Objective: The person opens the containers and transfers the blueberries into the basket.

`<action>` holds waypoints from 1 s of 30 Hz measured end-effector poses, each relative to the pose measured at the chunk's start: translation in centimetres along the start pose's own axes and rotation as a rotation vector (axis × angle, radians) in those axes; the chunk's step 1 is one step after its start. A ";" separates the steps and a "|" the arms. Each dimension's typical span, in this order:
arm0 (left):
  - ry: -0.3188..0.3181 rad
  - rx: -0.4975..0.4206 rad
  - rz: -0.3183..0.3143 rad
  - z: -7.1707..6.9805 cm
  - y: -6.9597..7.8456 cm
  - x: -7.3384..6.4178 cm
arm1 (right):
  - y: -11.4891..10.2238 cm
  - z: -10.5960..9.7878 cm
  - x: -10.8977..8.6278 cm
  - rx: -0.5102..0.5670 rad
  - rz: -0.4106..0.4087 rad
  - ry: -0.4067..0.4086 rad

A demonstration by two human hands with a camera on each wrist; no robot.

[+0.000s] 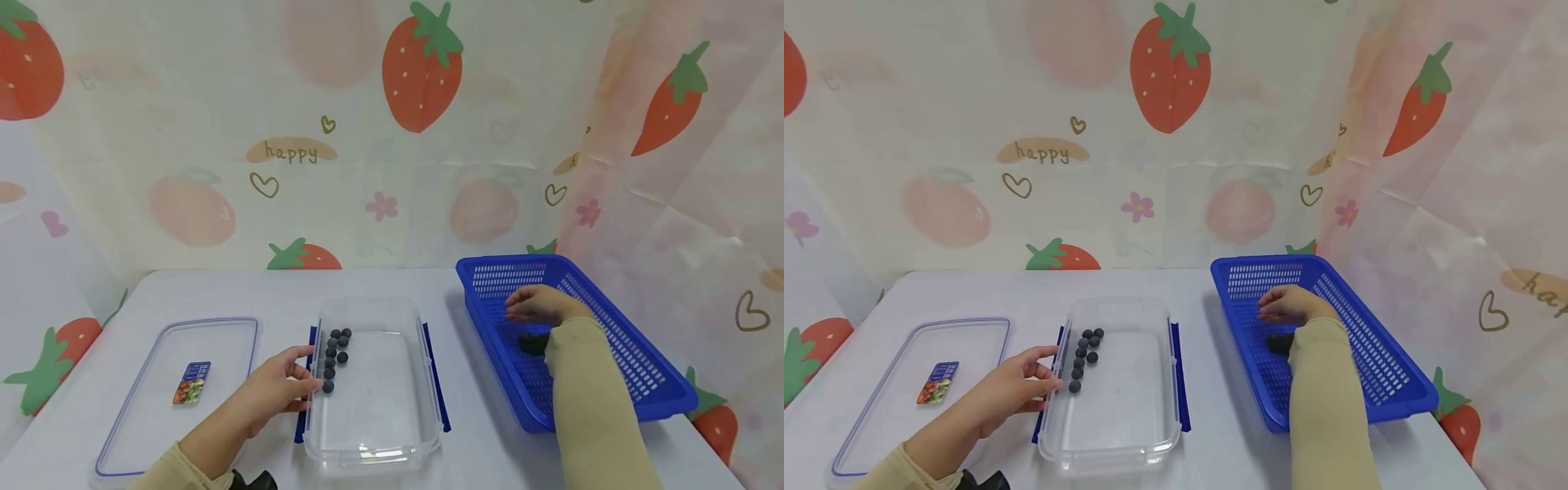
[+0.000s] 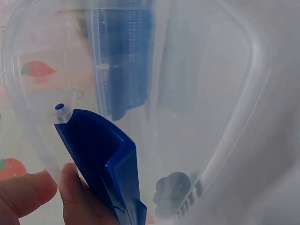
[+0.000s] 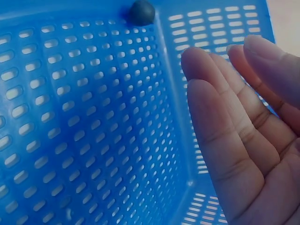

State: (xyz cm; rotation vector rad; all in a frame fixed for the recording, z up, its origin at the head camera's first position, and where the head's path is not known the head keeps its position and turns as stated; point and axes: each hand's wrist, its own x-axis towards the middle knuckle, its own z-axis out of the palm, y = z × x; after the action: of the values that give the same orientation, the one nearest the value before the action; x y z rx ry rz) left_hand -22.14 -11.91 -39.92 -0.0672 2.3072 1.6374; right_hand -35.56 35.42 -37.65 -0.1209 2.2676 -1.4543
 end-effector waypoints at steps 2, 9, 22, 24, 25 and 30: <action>-0.001 -0.002 0.002 0.0 -0.1 0.0 | 0.1 0.0 -0.1 0.010 -0.011 0.004; -0.002 -0.010 0.001 0.1 -0.1 0.0 | -0.8 -0.3 -0.3 0.015 -0.083 0.032; 0.010 -0.012 -0.002 0.1 -0.2 0.0 | -8.0 2.3 0.3 -0.026 -0.248 0.038; 0.012 -0.013 -0.004 0.1 -0.2 0.0 | -9.3 3.8 1.0 -0.040 -0.258 0.031; 0.012 -0.012 -0.004 0.1 -0.2 0.0 | -9.9 4.6 1.3 -0.047 -0.266 0.026; 0.010 -0.010 0.000 0.0 -0.2 -0.1 | -12.5 8.6 2.7 -0.099 -0.326 -0.038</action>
State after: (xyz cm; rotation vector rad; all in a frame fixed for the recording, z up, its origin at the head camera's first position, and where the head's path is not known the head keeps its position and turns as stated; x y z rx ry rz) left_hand -22.03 -11.97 -40.11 -0.0778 2.3062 1.6529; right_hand -36.43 21.79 -30.45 -0.5665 2.3704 -1.4770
